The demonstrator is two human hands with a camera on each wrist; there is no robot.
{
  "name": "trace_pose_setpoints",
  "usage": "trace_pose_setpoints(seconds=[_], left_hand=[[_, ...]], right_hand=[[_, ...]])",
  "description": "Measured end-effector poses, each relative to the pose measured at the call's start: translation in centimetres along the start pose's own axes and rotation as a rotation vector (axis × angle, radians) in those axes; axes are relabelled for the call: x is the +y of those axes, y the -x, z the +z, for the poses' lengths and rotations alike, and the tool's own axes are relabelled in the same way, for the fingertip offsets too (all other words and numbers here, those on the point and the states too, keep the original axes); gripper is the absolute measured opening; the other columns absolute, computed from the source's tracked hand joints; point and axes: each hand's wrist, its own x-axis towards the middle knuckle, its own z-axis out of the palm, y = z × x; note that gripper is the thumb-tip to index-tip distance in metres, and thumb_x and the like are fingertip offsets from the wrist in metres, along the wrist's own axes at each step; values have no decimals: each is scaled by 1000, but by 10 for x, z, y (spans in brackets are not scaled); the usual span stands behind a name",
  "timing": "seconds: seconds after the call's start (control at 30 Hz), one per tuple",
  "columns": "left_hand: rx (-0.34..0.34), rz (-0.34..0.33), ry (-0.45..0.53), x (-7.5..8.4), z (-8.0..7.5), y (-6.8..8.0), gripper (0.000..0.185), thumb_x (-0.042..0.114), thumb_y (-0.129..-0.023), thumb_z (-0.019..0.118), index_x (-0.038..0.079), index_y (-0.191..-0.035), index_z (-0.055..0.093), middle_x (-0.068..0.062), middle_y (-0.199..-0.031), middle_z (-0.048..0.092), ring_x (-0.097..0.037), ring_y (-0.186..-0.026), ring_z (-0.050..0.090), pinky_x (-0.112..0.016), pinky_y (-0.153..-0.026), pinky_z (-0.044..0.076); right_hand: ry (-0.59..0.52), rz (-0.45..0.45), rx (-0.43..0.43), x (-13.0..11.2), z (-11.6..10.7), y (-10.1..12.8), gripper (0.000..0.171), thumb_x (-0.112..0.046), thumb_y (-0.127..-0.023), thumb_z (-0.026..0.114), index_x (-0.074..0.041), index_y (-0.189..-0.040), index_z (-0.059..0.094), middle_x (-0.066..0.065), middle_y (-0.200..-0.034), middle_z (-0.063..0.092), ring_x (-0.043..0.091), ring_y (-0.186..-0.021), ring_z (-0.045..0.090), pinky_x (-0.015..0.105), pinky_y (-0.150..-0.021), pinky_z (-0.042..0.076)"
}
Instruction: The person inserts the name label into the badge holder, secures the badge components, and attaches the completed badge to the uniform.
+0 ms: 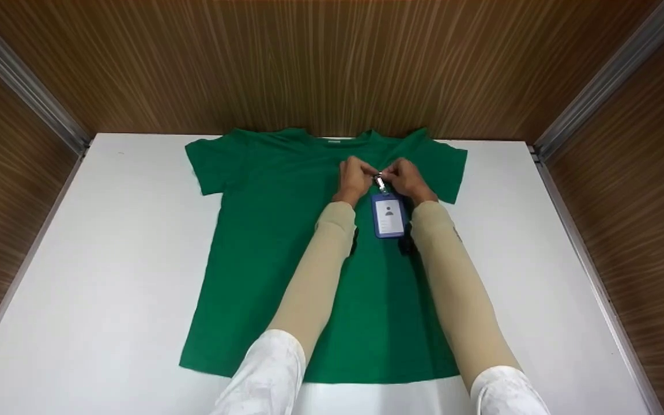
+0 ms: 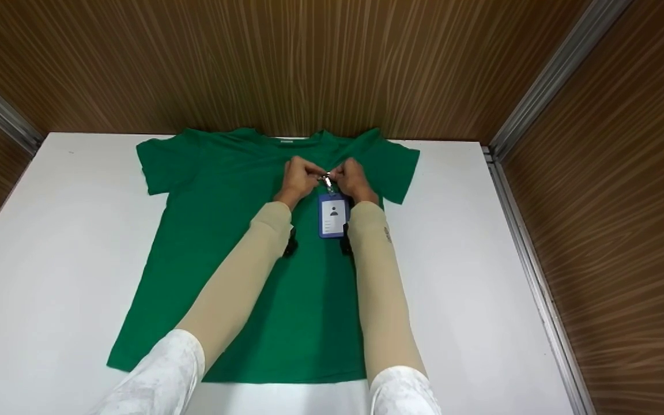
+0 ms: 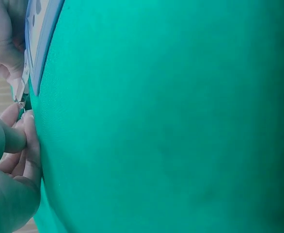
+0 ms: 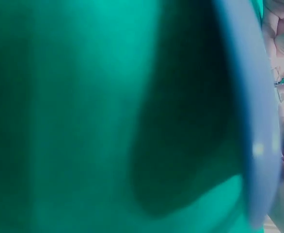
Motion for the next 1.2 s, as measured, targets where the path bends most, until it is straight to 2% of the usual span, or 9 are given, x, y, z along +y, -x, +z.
trace_pose_setpoints(seconds=[0.23,0.6,0.67,0.83,0.97,1.1,1.2], left_hand=[[-2,-44,20,0,-2,1,26,1,-95,67,20,-98,85,3,-110,79,-11,-105,70,-36,-94,57],[12,-16,24,-1,-1,0,26,0,-95,64,16,-98,85,0,-110,79,-13,-106,71,-35,-94,58],[10,-11,20,-4,2,-4,27,-2,-93,65,16,-97,85,-1,-109,79,-14,-105,71,-35,-92,59],[-18,-50,4,-9,8,-16,30,-1,-92,67,23,-93,85,2,-111,79,-13,-106,70,-37,-93,58],[-32,-68,9,-7,8,-15,31,-1,-92,67,24,-94,85,2,-112,78,-13,-107,70,-41,-95,57],[-32,-63,-13,-7,11,-18,31,-3,-90,69,23,-96,85,3,-113,78,-13,-107,70,-37,-93,58],[-25,-38,-31,-3,10,-14,29,-3,-90,70,20,-98,85,1,-113,78,-13,-106,70,-34,-91,58]], right_hand=[[-9,-21,-7,-1,1,-2,21,-16,-106,58,2,-113,66,17,-114,63,23,-101,54,39,-96,48],[-30,18,-13,-2,1,0,20,-16,-107,57,0,-116,66,15,-112,61,24,-100,53,36,-91,46],[-27,17,-14,-3,1,0,20,-15,-107,56,0,-116,67,15,-112,61,23,-100,53,36,-90,46],[-27,24,-20,-3,1,-1,20,-15,-107,56,0,-118,66,16,-115,60,23,-102,51,36,-93,44],[-36,39,-24,-2,-1,-1,20,-15,-107,56,-1,-118,65,16,-115,60,24,-103,51,37,-94,44],[-39,49,-25,0,-2,0,19,-15,-107,56,-1,-118,64,17,-115,60,25,-103,52,37,-94,45],[-43,52,-26,1,-3,1,18,-15,-107,57,-2,-117,63,17,-115,60,25,-103,53,37,-94,45]])
